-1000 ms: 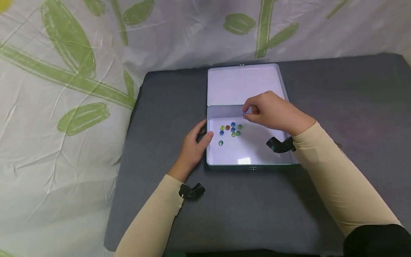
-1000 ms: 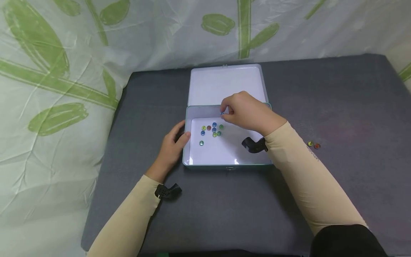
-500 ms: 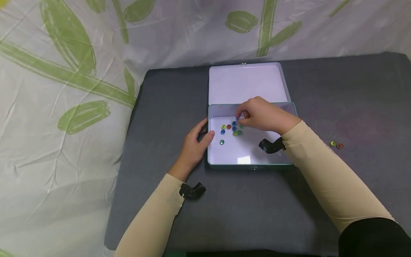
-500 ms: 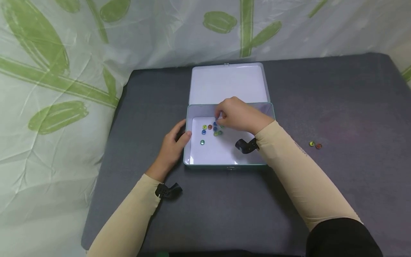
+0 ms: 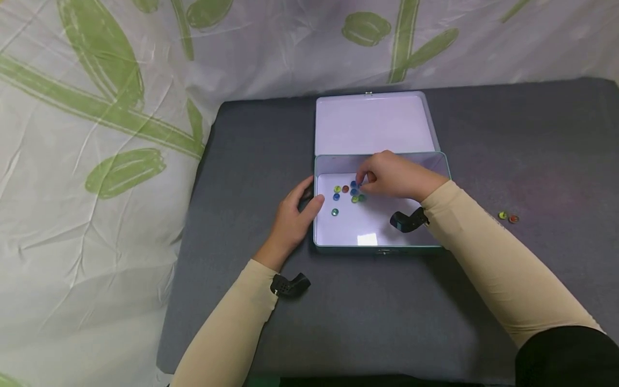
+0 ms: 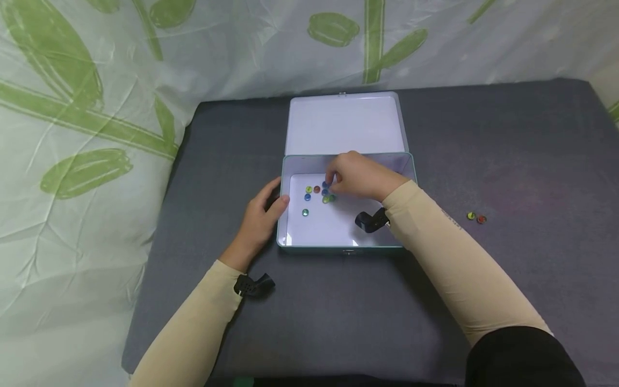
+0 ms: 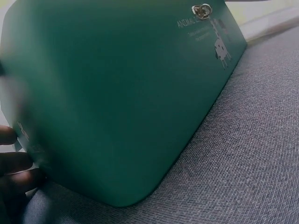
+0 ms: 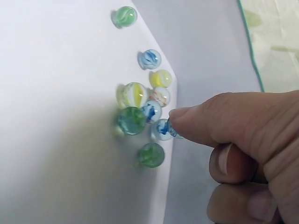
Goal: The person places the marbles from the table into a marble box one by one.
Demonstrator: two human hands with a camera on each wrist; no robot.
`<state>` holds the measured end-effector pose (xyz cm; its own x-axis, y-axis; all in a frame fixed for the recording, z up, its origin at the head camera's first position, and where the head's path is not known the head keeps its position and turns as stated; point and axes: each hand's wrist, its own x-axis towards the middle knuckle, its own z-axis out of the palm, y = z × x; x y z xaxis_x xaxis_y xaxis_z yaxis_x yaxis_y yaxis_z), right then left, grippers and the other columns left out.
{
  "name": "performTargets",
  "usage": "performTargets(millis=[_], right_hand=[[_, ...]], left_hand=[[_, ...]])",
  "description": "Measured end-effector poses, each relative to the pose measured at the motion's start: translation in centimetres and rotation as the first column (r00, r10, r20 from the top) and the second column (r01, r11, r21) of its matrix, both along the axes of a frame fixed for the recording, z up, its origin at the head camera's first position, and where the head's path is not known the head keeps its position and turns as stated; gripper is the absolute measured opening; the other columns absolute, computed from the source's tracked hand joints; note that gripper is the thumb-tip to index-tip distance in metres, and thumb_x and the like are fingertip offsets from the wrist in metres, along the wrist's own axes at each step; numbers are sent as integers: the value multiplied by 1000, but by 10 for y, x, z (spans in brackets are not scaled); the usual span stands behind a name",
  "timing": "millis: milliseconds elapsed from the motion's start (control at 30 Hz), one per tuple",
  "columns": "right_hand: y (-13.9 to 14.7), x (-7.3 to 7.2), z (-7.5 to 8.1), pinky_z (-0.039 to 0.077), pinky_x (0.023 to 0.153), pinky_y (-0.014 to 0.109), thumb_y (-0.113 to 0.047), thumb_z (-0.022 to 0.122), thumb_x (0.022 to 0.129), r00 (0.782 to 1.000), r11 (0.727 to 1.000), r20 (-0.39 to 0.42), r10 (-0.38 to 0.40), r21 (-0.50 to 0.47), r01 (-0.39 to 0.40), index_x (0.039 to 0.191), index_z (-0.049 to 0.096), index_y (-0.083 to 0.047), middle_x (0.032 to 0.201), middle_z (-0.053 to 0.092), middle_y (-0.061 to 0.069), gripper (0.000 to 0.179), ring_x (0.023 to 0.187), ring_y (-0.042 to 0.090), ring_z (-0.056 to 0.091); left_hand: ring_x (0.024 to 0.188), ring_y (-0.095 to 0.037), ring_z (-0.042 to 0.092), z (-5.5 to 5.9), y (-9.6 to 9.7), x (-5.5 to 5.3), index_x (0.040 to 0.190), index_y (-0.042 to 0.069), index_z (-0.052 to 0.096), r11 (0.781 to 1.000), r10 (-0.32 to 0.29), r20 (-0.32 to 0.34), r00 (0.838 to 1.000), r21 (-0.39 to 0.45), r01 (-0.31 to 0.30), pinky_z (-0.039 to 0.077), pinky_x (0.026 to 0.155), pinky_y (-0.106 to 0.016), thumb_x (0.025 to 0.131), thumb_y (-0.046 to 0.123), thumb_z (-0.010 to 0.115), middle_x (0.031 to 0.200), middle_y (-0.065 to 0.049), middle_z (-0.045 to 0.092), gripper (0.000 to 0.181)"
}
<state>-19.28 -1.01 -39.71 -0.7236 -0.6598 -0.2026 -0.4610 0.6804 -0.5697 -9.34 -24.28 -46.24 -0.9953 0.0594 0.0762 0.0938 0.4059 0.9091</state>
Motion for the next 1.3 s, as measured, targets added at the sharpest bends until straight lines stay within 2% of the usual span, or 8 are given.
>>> performTargets(millis=[333, 633, 1000, 1300], right_hand=[[0, 0, -5, 35, 58, 30, -6, 72, 83, 1000, 1000, 8, 20, 8, -20, 90, 74, -5, 59, 45, 1, 8, 58, 14, 42], [-2, 1, -6, 35, 58, 29, -5, 73, 82, 999, 999, -6, 48, 12, -48, 91, 74, -4, 58, 45, 0, 10, 58, 13, 42], [0, 2, -4, 36, 57, 29, -5, 68, 84, 1000, 1000, 9, -7, -17, 7, 93, 74, -5, 59, 44, 0, 11, 57, 13, 41], [2, 3, 2, 37, 57, 30, -8, 71, 85, 1000, 999, 12, -22, -40, 22, 94, 74, -6, 58, 45, 1, 10, 56, 13, 41]], left_hand=[[126, -23, 51, 2, 1, 0, 146, 14, 46, 1000, -3, 14, 1000, -17, 3, 35, 108, -44, 94, 44, 54, 144, -12, 49, 61], [127, -22, 50, -1, 0, 0, 146, 12, 46, 1000, -2, 15, 1000, -11, 2, 34, 109, -44, 94, 46, 53, 144, -12, 48, 62], [126, -22, 50, 0, 0, 0, 146, 13, 47, 1000, 2, 13, 1000, -23, -2, 35, 109, -44, 93, 47, 52, 144, -12, 49, 63], [126, -22, 51, -1, 0, 0, 146, 14, 47, 1000, 2, 14, 1000, -10, -2, 36, 108, -44, 93, 47, 53, 143, -11, 50, 62]])
